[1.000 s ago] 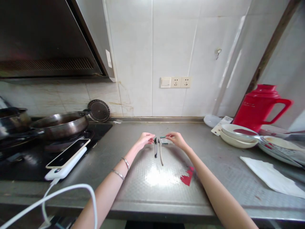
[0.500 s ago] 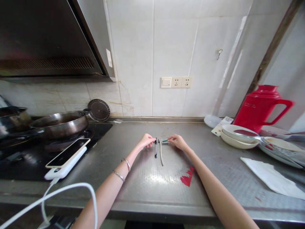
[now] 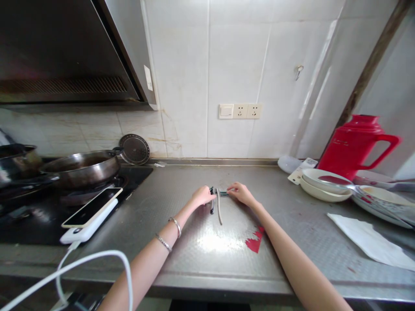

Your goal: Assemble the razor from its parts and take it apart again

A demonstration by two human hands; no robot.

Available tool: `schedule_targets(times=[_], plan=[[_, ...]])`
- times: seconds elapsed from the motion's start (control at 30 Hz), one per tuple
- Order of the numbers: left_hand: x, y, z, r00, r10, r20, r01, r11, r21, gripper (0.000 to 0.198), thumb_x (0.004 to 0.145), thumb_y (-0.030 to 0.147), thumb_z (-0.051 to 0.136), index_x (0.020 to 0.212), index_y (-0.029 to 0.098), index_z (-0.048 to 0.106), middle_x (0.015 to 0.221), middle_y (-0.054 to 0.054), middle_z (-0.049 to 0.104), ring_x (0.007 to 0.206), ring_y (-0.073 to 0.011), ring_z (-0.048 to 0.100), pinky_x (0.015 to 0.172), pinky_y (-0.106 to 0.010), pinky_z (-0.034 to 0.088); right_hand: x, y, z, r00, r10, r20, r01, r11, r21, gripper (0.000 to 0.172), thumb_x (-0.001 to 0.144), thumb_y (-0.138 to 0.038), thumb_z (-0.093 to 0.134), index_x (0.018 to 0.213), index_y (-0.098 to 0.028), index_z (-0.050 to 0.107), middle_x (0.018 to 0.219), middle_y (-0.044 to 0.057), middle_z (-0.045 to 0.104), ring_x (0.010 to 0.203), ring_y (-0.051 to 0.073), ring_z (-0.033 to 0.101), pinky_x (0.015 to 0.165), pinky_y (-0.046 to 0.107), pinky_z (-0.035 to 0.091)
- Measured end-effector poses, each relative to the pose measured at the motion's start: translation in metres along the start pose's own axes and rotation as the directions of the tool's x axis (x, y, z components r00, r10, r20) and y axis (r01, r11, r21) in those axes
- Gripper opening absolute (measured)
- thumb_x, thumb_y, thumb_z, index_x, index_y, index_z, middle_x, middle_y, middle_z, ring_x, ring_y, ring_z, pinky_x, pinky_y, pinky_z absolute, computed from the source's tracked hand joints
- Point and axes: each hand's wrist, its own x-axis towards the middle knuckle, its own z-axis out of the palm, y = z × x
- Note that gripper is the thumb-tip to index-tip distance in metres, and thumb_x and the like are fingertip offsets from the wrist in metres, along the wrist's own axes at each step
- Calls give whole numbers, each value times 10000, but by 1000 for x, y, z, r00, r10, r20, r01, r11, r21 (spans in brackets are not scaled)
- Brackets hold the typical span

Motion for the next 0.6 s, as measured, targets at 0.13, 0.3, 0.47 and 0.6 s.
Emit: schedule_targets(times=[0.13,0.3,0.47,0.6], plan=[[-5,4,-1,999,-11,-32,12,1000,10,341,683,386,594,433,159,549,356,-30,471,533,-175,577,536,-225,374,1,0,-1,1000,16,-9,-16,1000,8,229,723,-381,598,818,-207,713,874,56,631,758,163,569,735,271,428],[-1,2,6,998,-16,-61,19,999,50,269,648,337,622,457,167,536,541,-118,604,718,-279,629,592,-277,405,2,-1,-2,999,-5,-44,6,1000,25,264,745,-401,557,791,-192,711,853,62,640,756,170,570,731,272,426],[0,0,14,997,-12,-74,14,999,30,200,630,266,634,487,182,522,651,-147,645,829,-306,628,687,-316,433,4,-2,-2,998,3,-65,-3,1000,8,282,757,-400,535,777,-180,711,841,69,644,736,171,569,704,271,417],[-6,4,14,998,-11,-66,15,998,60,146,651,244,608,542,170,546,767,-200,660,843,-351,629,714,-382,441,5,-3,-3,996,7,-94,-9,1000,-13,280,765,-390,523,768,-181,709,821,69,648,736,175,569,699,271,415]])
